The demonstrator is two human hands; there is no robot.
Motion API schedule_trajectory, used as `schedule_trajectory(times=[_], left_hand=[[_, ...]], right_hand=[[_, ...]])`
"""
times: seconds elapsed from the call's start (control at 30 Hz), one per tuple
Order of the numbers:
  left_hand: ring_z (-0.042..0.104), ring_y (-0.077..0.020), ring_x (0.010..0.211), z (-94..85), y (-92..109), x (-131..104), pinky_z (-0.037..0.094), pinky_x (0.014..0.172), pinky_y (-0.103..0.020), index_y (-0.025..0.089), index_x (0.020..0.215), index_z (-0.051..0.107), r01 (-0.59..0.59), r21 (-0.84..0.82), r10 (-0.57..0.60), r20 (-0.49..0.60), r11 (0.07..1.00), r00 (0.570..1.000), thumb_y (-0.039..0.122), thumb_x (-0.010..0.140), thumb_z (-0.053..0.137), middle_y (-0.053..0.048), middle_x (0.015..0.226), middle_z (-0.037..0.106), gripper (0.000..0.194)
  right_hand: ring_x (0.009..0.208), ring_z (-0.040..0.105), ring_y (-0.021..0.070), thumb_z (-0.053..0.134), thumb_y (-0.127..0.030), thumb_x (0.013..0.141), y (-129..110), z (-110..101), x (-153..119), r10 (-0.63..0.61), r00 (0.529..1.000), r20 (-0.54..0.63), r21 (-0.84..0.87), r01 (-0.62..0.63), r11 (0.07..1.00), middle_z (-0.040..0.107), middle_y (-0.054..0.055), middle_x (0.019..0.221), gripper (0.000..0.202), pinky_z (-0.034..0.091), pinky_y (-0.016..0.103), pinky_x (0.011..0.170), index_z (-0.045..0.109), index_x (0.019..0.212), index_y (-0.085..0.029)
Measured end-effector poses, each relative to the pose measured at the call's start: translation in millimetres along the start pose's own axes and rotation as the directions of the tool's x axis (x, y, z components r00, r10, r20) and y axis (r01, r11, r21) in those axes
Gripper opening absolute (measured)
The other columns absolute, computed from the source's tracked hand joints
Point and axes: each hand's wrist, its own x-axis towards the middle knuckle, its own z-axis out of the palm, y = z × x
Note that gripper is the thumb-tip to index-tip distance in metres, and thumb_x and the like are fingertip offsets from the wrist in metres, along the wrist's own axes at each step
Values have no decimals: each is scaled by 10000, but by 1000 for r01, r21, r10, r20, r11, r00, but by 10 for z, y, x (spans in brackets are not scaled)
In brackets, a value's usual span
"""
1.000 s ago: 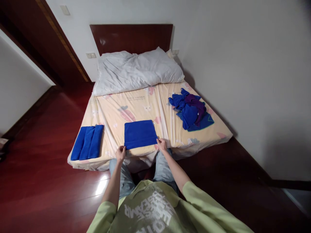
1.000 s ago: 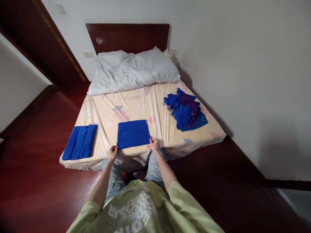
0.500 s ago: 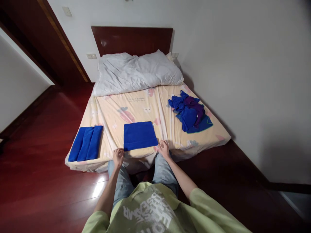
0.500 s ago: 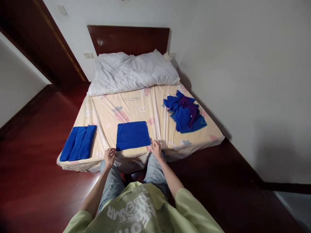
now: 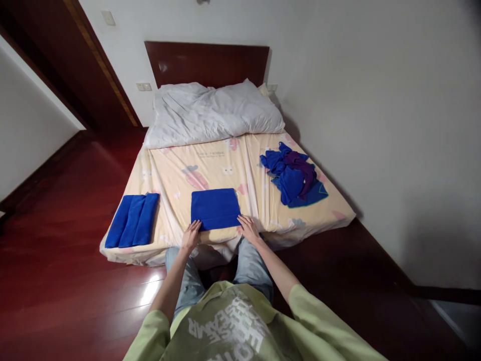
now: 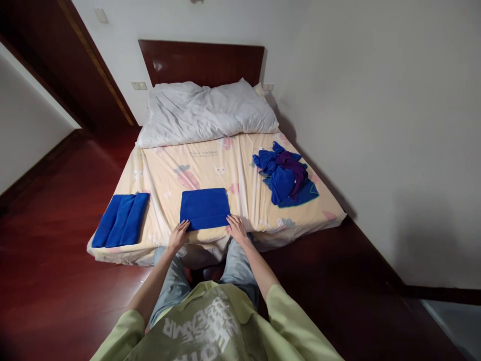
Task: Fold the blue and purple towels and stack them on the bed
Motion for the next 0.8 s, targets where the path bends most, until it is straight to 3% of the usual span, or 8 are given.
schedule_trajectory(times=[0.17, 0.3, 0.57, 0.67, 0.8], left_hand=[[458, -278, 1425, 13, -18, 94, 350, 1207, -489, 156, 1425, 553, 3, 70, -4, 15, 998, 1000, 21, 818, 437, -132, 1507, 513, 633], [483, -262, 1405, -32, -79, 107, 368, 1199, -479, 154, 1421, 553, -71, 102, 69, 19, 992, 997, -14, 818, 410, -139, 1478, 542, 642], [395, -190, 1464, -60, -163, -414, 319, 1239, -450, 196, 1489, 477, -228, -7, 228, 12, 974, 973, -30, 803, 329, -77, 1543, 482, 737], [444, -172, 1434, -7, -149, -516, 338, 1231, -443, 207, 1440, 528, -156, -123, 158, 5, 980, 987, 5, 816, 343, -62, 1498, 541, 682], [519, -175, 1375, 1, -104, -451, 342, 1228, -468, 189, 1348, 600, -35, -284, 25, -38, 958, 999, 55, 814, 352, -61, 1426, 610, 603]], right_hand=[[1334, 536, 276, 567, -139, 887, -69, 80, 106, 23, 999, -36, -30, -24, 999, 602, 101, 1437, 493, 439, 467, 1119, 618, 1376, -178], [1299, 569, 281, 552, -103, 883, -104, 76, 154, -4, 999, -50, -74, 0, 997, 635, 118, 1393, 459, 454, 470, 1105, 657, 1326, -166], [1317, 557, 271, 509, -123, 933, -39, -63, -244, -179, 984, -21, -85, 176, 981, 674, 96, 1341, 433, 476, 484, 1101, 659, 1333, -196], [1346, 540, 247, 482, -66, 903, -55, -70, -350, -188, 982, -22, -55, 187, 981, 648, 100, 1378, 503, 467, 470, 1134, 631, 1367, -191], [1407, 493, 218, 416, -13, 870, -92, -70, -302, -221, 975, -23, 17, 222, 975, 603, 78, 1439, 590, 406, 474, 1203, 600, 1399, -196]])
